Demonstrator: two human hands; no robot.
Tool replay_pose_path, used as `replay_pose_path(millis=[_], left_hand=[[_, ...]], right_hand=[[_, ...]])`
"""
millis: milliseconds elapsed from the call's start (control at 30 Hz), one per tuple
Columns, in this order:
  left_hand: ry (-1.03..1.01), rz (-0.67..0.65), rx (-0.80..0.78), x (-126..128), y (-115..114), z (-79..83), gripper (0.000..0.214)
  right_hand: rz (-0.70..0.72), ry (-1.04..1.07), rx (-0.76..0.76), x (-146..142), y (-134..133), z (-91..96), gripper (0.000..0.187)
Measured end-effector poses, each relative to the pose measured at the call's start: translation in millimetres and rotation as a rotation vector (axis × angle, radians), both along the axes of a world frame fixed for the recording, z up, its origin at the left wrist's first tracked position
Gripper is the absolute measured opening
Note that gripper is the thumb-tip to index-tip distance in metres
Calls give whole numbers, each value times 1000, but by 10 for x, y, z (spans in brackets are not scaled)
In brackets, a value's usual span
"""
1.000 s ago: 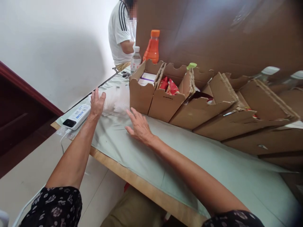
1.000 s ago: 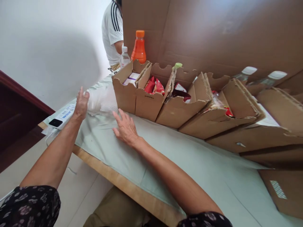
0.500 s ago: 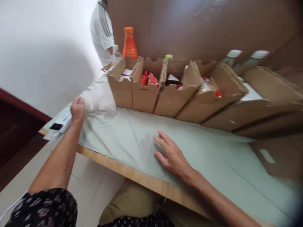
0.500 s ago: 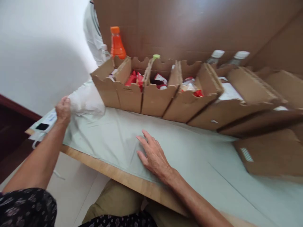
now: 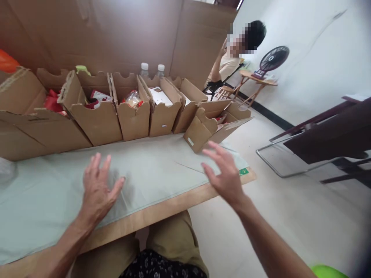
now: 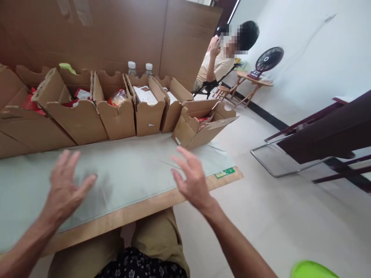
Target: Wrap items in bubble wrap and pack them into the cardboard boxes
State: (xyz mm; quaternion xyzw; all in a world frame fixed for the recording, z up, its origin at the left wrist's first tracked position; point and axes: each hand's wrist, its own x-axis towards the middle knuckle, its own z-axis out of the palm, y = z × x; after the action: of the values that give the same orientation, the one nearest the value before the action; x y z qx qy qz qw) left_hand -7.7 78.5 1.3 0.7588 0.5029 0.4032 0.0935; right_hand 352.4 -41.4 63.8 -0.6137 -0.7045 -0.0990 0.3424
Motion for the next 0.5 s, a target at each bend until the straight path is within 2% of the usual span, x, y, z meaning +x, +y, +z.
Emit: replay_pose_path(millis=[100,167,233,300,367,400,500], left_hand=[[131,-62,5,318,-111,-303,70],[166,-40,-10,382,-113,-432,67],[178,-21,-7,352,-89,-493,63],[179,-4,-3,292,-65,-509,59],[187,7,-3,255,-54,-505,56],[195,11,-2,251,-52,-501,55],[213,18,-4,269,-52,-495,53]], right_hand=[[-192,-63,105,650,123,208,37],[-270,-76,125,994,216,280,37],[-350,-99,156,1222,301,318,45],[-425,-149,195,1354,395,366,60],[-422,-205,185,1443,519,448,65],[-375,-223,150,1486,594,499,57],[-177,-174,27,1610,818,646,16]])
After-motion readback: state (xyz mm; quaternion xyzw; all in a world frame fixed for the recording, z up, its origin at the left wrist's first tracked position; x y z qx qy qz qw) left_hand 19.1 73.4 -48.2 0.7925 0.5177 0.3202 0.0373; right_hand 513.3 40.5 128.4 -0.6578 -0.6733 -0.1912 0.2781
